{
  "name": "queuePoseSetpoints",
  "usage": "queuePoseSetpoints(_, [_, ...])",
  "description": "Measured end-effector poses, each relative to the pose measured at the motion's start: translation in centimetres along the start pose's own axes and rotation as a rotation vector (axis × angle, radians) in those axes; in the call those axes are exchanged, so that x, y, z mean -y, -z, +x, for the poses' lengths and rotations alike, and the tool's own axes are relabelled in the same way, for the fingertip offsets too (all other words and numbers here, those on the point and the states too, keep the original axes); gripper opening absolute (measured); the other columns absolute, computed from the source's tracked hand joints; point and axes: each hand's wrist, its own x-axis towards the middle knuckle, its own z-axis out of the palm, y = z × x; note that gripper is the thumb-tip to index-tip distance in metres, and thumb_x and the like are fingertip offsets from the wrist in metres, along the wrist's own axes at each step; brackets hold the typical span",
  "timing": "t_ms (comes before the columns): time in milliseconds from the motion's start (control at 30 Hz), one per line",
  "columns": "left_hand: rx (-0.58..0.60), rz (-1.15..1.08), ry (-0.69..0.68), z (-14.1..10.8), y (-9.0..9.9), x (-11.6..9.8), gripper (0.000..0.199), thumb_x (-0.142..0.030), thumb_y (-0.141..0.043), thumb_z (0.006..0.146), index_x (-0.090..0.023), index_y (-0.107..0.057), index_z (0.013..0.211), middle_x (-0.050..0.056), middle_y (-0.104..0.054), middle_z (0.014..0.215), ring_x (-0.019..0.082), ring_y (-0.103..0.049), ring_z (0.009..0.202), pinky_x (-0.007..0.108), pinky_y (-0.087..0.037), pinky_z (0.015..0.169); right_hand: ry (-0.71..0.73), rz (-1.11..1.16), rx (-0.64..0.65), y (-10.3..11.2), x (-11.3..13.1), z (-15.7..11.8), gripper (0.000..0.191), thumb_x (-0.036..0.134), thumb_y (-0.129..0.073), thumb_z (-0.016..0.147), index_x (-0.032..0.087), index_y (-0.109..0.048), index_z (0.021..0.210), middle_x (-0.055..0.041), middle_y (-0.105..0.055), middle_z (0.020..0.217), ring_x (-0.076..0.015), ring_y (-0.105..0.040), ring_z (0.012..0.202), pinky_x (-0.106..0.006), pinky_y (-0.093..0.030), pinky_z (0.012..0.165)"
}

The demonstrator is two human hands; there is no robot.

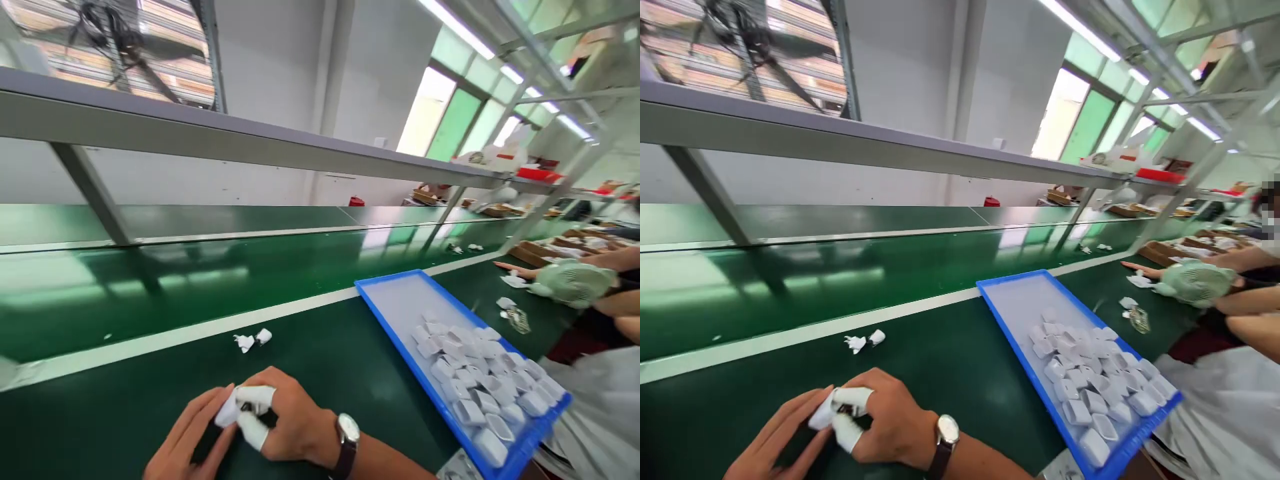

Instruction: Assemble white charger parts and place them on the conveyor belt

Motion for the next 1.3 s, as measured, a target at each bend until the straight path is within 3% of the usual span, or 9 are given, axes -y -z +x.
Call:
queuePoseSetpoints(100, [0.048,-0.028,0.097,0.1,0.7,-1.1,0.027,-0.041,-0.06,0.098,-0.027,-0.066,0.121,0.001,-0.077,0.108,0.017,-0.077,0.085,0.023,-0.065,0.075,-0.109,0.178,-0.055,0.4,-0.3,-0.2,0.032,0.017,-0.062,0.089,0.024,-0.065,0.12,-0.0022,-0.072,0.1,-0.0126,-0.068,0.08,-0.023,-0.059,0.077])
queuePoseSetpoints(233, [0.003,-0.071,0.135,0.2,0.3,-2.0,0.032,-0.036,-0.061,0.099,-0.025,-0.058,0.129,0.001,-0.076,0.097,0.014,-0.073,0.072,0.022,-0.065,0.069,-0.174,0.353,-0.013,0.5,-0.4,-0.2,0.024,0.023,-0.058,0.095,0.023,-0.07,0.116,-0.0064,-0.074,0.107,-0.0161,-0.07,0.088,-0.028,-0.059,0.08])
queuePoseSetpoints(367, [-0.008,-0.089,0.084,-0.1,0.0,-2.4,0.032,-0.033,-0.062,0.099,-0.022,-0.057,0.128,0.002,-0.073,0.089,0.011,-0.066,0.061,0.023,-0.062,0.061,-0.444,0.707,0.079,0.4,-0.5,-0.1,0.023,0.041,-0.067,0.094,0.022,-0.076,0.103,-0.0052,-0.076,0.095,-0.0167,-0.068,0.082,-0.029,-0.058,0.076])
queuePoseSetpoints(467, [-0.034,-0.067,0.02,-0.1,-0.1,-2.5,0.033,-0.029,-0.063,0.099,-0.02,-0.056,0.13,0.007,-0.075,0.101,0.015,-0.073,0.073,0.026,-0.065,0.066,-0.646,0.907,0.113,0.2,-0.6,-0.1,0.033,0.048,-0.073,0.089,0.02,-0.077,0.106,-0.005,-0.076,0.089,-0.0158,-0.066,0.074,-0.029,-0.055,0.07])
queuePoseSetpoints(533, [-0.059,-0.041,-0.026,0.1,-0.1,-2.6,0.035,-0.024,-0.063,0.099,-0.019,-0.054,0.133,0.01,-0.075,0.11,0.019,-0.076,0.088,0.029,-0.067,0.077,-0.683,0.966,0.122,0.1,-0.7,-0.1,0.034,0.048,-0.073,0.089,0.021,-0.077,0.109,-0.0046,-0.076,0.089,-0.0153,-0.065,0.073,-0.029,-0.054,0.071])
queuePoseSetpoints(633, [-0.062,-0.038,-0.055,0.4,0.1,-2.8,0.036,-0.019,-0.061,0.098,-0.019,-0.055,0.134,0.011,-0.075,0.113,0.021,-0.075,0.103,0.032,-0.066,0.089,-0.592,0.9,0.15,0.1,-0.4,-0.1,0.025,0.043,-0.069,0.094,0.023,-0.078,0.106,-0.004,-0.075,0.092,-0.0163,-0.066,0.079,-0.029,-0.056,0.075])
queuePoseSetpoints(867, [0.019,-0.06,0.049,0.5,0.1,-2.0,0.028,-0.02,-0.058,0.098,-0.02,-0.058,0.126,0.009,-0.075,0.112,0.02,-0.074,0.101,0.034,-0.066,0.087,-0.155,0.185,-0.059,-0.1,0.2,-0.4,0.029,0.019,-0.059,0.096,0.024,-0.066,0.124,-0.005,-0.071,0.103,-0.0129,-0.062,0.071,-0.027,-0.059,0.069])
queuePoseSetpoints(1100, [-0.014,-0.102,0.085,0.4,0.1,-2.3,0.028,-0.017,-0.058,0.098,-0.02,-0.061,0.126,0.008,-0.072,0.111,0.018,-0.072,0.1,0.029,-0.063,0.089,0.11,0.049,-0.067,0.0,0.4,-0.3,0.05,0.003,-0.053,0.096,0.022,-0.054,0.142,-0.0115,-0.068,0.122,-0.0211,-0.066,0.11,-0.036,-0.062,0.09])
queuePoseSetpoints(1300, [-0.016,-0.114,0.069,0.4,0.0,-2.7,0.03,-0.015,-0.059,0.097,-0.02,-0.06,0.126,0.007,-0.072,0.11,0.018,-0.071,0.1,0.028,-0.063,0.089,0.141,0.001,-0.087,0.5,0.9,0.2,0.051,0.001,-0.053,0.093,0.018,-0.051,0.141,-0.0115,-0.068,0.116,-0.0204,-0.066,0.102,-0.034,-0.062,0.085])
